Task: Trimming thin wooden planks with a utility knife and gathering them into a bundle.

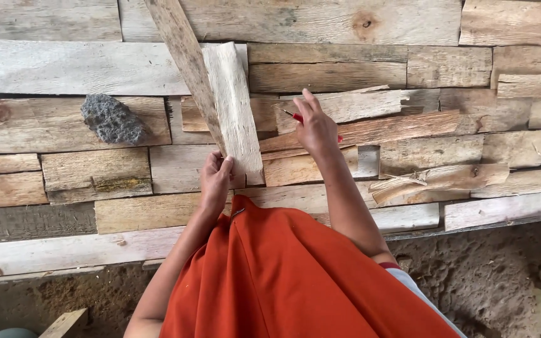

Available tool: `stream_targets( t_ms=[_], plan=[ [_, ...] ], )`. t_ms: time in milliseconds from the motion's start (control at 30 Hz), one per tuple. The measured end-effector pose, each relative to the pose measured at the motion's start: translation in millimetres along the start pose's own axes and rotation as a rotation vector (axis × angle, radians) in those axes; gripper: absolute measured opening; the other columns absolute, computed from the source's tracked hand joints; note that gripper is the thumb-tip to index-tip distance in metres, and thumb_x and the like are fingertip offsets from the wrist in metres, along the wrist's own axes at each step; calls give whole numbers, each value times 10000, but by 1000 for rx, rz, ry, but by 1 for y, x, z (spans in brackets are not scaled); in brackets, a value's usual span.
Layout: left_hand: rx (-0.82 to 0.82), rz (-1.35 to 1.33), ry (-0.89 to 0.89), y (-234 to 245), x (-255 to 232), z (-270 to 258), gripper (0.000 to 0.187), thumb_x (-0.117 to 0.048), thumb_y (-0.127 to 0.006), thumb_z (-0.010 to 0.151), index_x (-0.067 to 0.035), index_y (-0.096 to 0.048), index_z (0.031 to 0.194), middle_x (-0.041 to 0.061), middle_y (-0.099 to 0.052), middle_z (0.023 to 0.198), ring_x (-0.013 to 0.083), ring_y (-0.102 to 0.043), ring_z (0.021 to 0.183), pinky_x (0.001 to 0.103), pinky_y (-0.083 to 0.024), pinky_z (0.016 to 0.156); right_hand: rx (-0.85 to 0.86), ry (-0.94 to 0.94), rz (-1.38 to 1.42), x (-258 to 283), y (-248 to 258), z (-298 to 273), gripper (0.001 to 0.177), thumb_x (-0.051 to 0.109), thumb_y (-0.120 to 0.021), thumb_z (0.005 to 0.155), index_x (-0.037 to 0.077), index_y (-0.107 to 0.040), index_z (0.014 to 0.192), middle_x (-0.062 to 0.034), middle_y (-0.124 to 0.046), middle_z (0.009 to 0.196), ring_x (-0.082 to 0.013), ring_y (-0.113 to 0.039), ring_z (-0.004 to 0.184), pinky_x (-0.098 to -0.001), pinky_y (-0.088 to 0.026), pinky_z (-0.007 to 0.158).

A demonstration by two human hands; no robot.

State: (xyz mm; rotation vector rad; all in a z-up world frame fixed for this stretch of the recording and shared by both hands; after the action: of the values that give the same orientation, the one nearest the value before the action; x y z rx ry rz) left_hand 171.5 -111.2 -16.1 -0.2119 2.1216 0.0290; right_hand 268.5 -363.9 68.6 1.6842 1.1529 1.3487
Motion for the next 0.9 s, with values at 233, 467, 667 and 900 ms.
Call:
stream_targets(
  t_ms=[233, 467, 667, 900],
  plan=[
    [6, 19, 7, -2, 3, 0, 252, -197, -567, 1022, -49, -576, 1226, -11, -605, 876, 67, -541, 764, 206, -462, 639, 60, 61, -55, -11, -36, 37, 532, 21, -673, 829, 186, -618, 1331, -58, -472, 1306, -402, -714, 979, -608, -614, 806],
    [40, -2, 72, -8, 7, -1, 290, -202, -549, 1047, -29, -520, 1278, 80, -631, 980, 166, -623, 857, 340, -587, 707, -80, 62, -46, -15, -20, 46, 273, 36, -702, 872, 193, -572, 1055, -31, -579, 1030, -355, -739, 830, -547, -626, 724],
    [41, 16, 66, 0, 41, 18, 320, -198, -544, 1052, -18, -501, 1313, 116, -648, 1049, 190, -645, 908, 367, -607, 735, -443, 135, -70, -10, 43, 32, 278, 21, -726, 874, 205, -586, 1030, -1, -569, 961, -287, -729, 788, -472, -639, 660],
    [-8, 220, -14, 0, -3, 1, 534, -105, -557, 1029, -5, -354, 1512, 230, -668, 1164, 262, -675, 962, 371, -607, 756, -853, 356, -20, 12, 104, 6, 242, 23, -772, 872, 224, -639, 900, 49, -621, 895, -193, -725, 767, -318, -622, 639]
  ],
)
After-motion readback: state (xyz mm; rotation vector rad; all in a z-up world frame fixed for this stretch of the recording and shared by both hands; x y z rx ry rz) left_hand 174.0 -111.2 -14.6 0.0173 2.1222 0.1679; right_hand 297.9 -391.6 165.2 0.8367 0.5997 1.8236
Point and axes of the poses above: each hand's wrist, its own z-axis towards the middle knuckle, its own y-axis out of the back of the hand, x = y × z, the point moved 10 cm from there along z, towards the middle knuckle
